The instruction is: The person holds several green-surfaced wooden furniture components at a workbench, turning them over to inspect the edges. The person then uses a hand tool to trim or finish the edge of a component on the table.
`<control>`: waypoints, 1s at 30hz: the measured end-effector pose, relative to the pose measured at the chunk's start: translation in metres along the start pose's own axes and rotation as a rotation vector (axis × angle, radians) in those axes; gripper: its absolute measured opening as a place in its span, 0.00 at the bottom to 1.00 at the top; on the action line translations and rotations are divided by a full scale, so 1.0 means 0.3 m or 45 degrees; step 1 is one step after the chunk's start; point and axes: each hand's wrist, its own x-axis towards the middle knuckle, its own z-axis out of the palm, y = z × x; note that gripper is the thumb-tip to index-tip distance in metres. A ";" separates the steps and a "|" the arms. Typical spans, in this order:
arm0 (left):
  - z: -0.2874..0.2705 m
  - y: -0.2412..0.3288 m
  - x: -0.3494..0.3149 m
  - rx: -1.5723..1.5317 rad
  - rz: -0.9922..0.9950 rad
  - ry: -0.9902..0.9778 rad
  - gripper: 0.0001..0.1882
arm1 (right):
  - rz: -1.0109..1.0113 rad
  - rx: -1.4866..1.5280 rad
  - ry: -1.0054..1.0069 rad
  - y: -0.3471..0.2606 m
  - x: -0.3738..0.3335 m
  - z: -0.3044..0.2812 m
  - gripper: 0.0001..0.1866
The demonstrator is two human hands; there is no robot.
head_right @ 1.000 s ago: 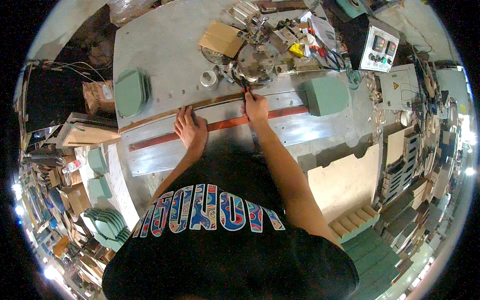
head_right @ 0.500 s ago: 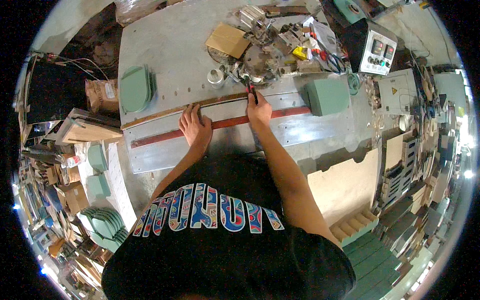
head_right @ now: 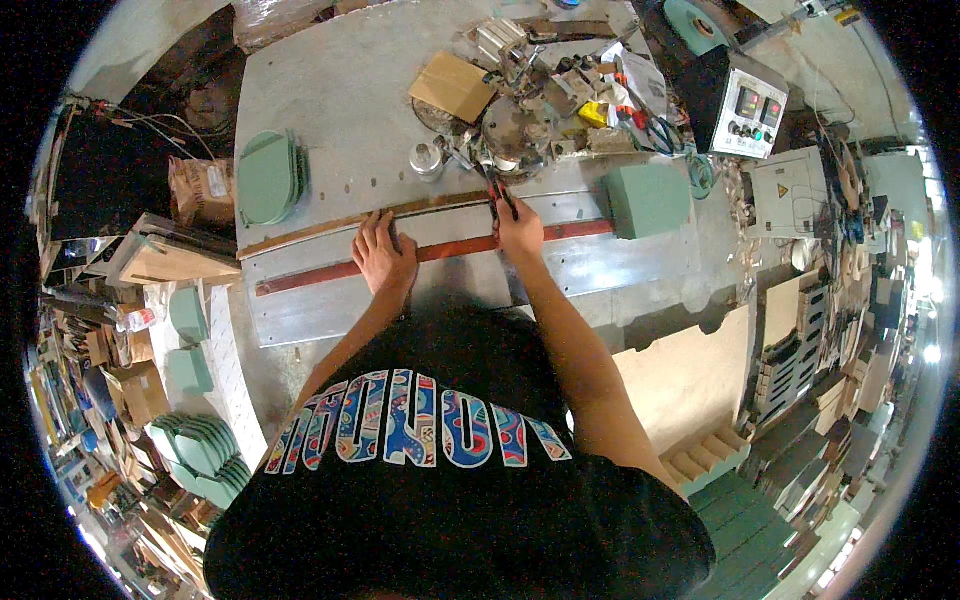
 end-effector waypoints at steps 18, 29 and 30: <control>0.002 -0.002 -0.001 0.016 -0.029 0.022 0.28 | -0.250 -0.710 0.101 -0.145 -0.172 -0.117 0.23; -0.002 0.012 -0.004 0.043 -0.035 0.029 0.29 | -0.253 -0.895 0.281 -0.157 -0.317 -0.450 0.23; -0.006 0.018 0.000 0.057 -0.037 0.020 0.29 | -0.272 -0.909 0.369 -0.153 -0.304 -0.473 0.21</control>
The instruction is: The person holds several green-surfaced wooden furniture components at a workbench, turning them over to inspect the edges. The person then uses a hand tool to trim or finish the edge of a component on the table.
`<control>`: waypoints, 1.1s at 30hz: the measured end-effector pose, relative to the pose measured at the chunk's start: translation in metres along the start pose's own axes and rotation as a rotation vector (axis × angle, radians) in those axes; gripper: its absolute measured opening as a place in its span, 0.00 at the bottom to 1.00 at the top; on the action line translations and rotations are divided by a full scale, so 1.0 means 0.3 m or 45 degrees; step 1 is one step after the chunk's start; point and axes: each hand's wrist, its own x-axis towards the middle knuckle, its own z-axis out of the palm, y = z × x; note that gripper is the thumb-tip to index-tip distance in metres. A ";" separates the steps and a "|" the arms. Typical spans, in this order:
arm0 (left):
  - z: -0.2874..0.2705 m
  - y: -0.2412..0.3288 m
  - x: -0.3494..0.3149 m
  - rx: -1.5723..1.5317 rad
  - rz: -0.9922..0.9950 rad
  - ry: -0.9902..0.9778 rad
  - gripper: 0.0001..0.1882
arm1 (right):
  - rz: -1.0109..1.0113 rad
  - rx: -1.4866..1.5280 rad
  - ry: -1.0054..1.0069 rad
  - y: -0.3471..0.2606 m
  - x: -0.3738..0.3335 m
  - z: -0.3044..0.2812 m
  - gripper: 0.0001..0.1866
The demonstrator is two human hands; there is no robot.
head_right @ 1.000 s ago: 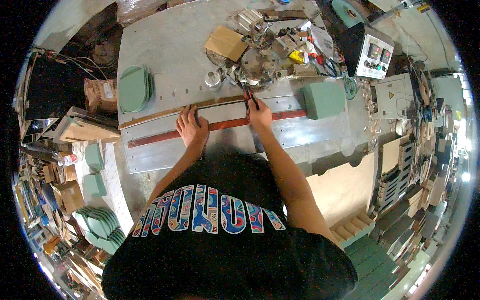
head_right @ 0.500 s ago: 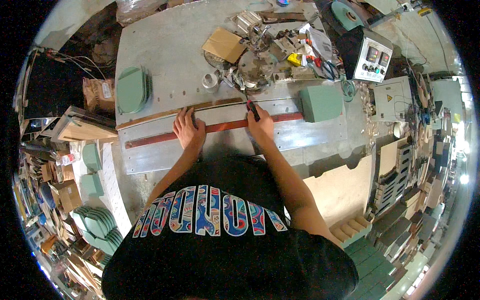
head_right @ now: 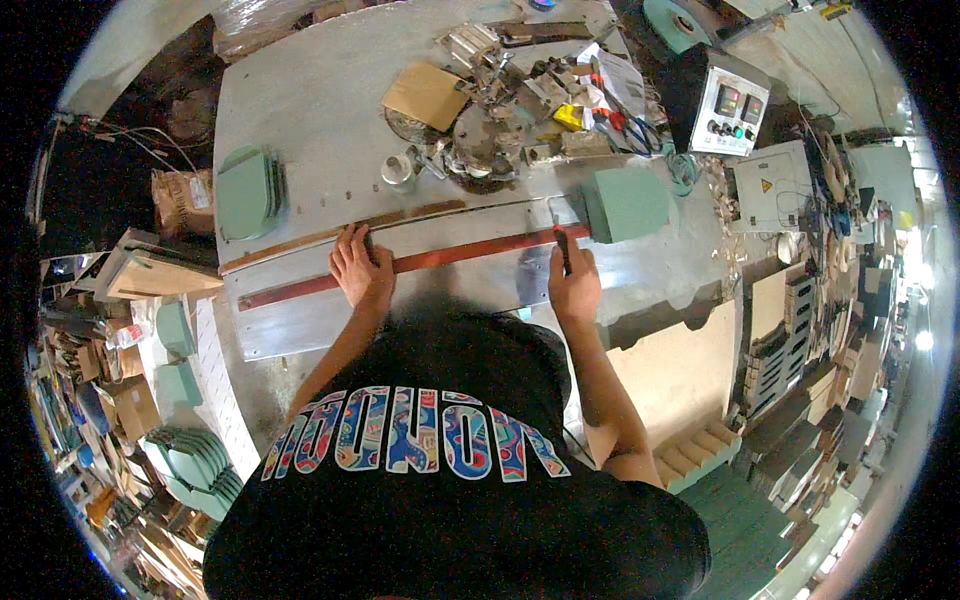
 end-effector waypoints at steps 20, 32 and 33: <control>0.008 -0.006 -0.003 -0.002 0.040 0.020 0.29 | -0.183 -0.604 0.014 -0.124 0.314 0.040 0.23; 0.007 -0.012 0.001 -0.002 0.061 0.046 0.28 | -0.260 -0.777 -0.020 -0.162 0.299 0.066 0.19; 0.007 -0.009 0.001 0.001 0.059 0.048 0.28 | -0.251 -0.770 -0.028 -0.163 0.296 0.065 0.20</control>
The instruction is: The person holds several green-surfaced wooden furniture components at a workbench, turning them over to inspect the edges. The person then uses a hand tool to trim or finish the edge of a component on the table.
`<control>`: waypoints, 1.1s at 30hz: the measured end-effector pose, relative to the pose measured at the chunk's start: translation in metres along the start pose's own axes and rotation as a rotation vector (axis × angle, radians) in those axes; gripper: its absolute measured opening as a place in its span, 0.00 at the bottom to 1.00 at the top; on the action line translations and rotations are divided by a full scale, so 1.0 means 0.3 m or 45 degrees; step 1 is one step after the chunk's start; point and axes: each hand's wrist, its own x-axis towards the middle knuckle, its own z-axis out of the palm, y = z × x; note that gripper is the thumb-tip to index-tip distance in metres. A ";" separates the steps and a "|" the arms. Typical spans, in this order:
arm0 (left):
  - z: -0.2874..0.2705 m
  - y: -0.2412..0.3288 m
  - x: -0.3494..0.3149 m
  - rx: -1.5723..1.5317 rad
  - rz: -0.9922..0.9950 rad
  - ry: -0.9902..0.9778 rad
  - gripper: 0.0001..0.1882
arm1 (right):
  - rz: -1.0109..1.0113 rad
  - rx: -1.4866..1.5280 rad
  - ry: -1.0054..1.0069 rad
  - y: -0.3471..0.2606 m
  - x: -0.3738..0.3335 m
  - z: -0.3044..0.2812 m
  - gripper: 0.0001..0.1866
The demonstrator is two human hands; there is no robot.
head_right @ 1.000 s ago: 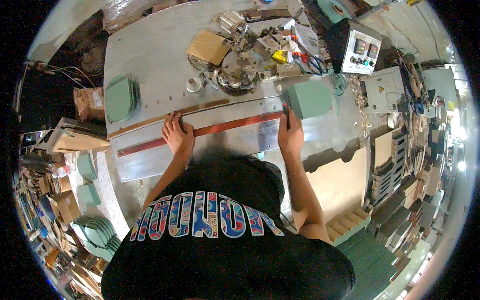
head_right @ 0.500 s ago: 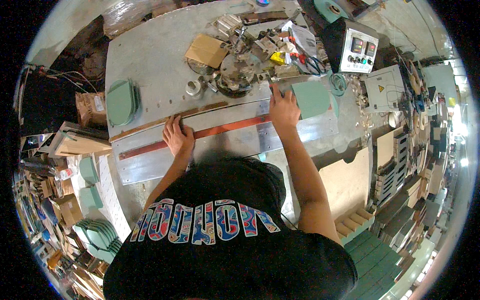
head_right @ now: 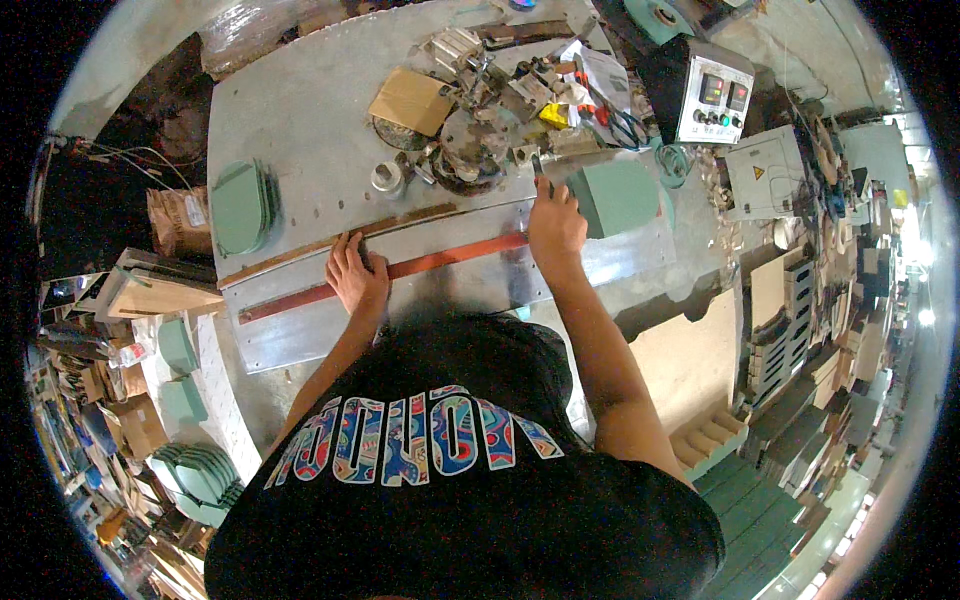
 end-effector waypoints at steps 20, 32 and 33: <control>0.002 0.006 -0.003 0.025 -0.022 -0.033 0.28 | 0.728 2.532 -0.366 0.118 -0.231 -0.083 0.20; 0.008 0.004 -0.007 0.036 -0.049 -0.046 0.28 | 0.627 1.950 -0.716 0.079 -0.345 0.080 0.18; 0.005 0.006 -0.007 0.015 -0.039 -0.042 0.28 | 0.624 2.010 -0.753 0.055 -0.347 0.075 0.19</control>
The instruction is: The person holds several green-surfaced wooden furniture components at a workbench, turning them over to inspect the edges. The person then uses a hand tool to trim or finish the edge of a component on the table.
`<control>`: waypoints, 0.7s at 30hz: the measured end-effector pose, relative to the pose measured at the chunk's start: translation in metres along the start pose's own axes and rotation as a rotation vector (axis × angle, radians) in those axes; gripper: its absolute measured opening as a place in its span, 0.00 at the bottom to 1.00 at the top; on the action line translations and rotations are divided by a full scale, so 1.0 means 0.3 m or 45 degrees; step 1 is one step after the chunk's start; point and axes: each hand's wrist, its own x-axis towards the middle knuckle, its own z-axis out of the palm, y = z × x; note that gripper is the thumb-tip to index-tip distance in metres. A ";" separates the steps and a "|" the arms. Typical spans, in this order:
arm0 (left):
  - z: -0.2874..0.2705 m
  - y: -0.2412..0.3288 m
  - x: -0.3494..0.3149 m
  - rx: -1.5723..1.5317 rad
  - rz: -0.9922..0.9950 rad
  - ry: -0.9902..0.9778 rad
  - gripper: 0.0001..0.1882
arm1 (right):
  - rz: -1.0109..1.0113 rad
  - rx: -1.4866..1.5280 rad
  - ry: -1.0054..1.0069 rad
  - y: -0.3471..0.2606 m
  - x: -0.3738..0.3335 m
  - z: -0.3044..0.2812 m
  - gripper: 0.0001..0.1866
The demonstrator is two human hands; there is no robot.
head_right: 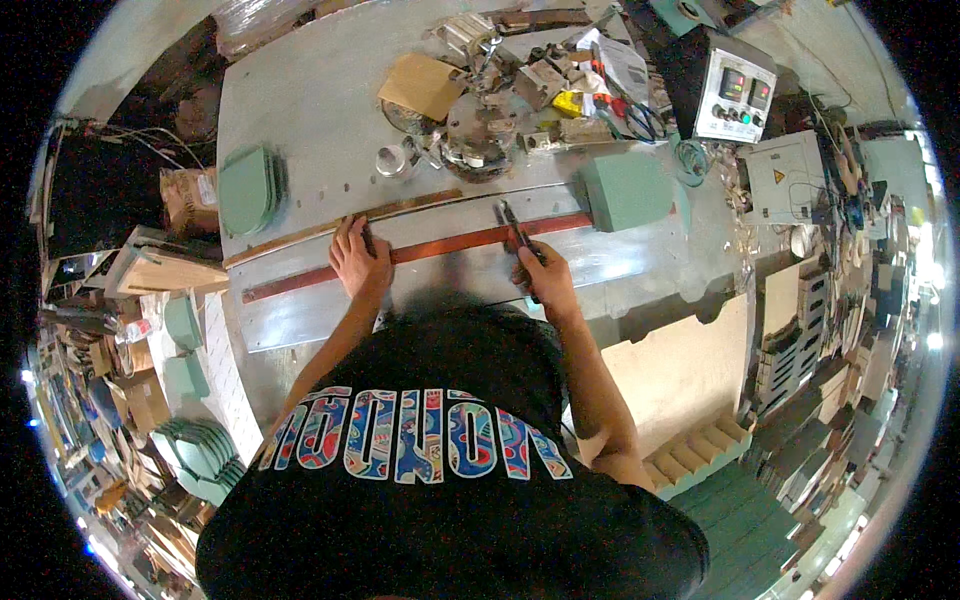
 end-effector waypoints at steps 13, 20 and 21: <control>-0.002 -0.002 0.008 -0.044 -0.008 -0.004 0.28 | 0.066 0.113 -0.097 -0.086 0.261 0.239 0.17; -0.003 -0.005 0.011 -0.040 0.026 0.023 0.28 | 0.209 0.004 -0.090 -0.135 0.381 0.222 0.14; -0.002 -0.007 0.009 -0.038 0.026 0.021 0.28 | 0.228 -0.011 -0.080 -0.144 0.390 0.229 0.14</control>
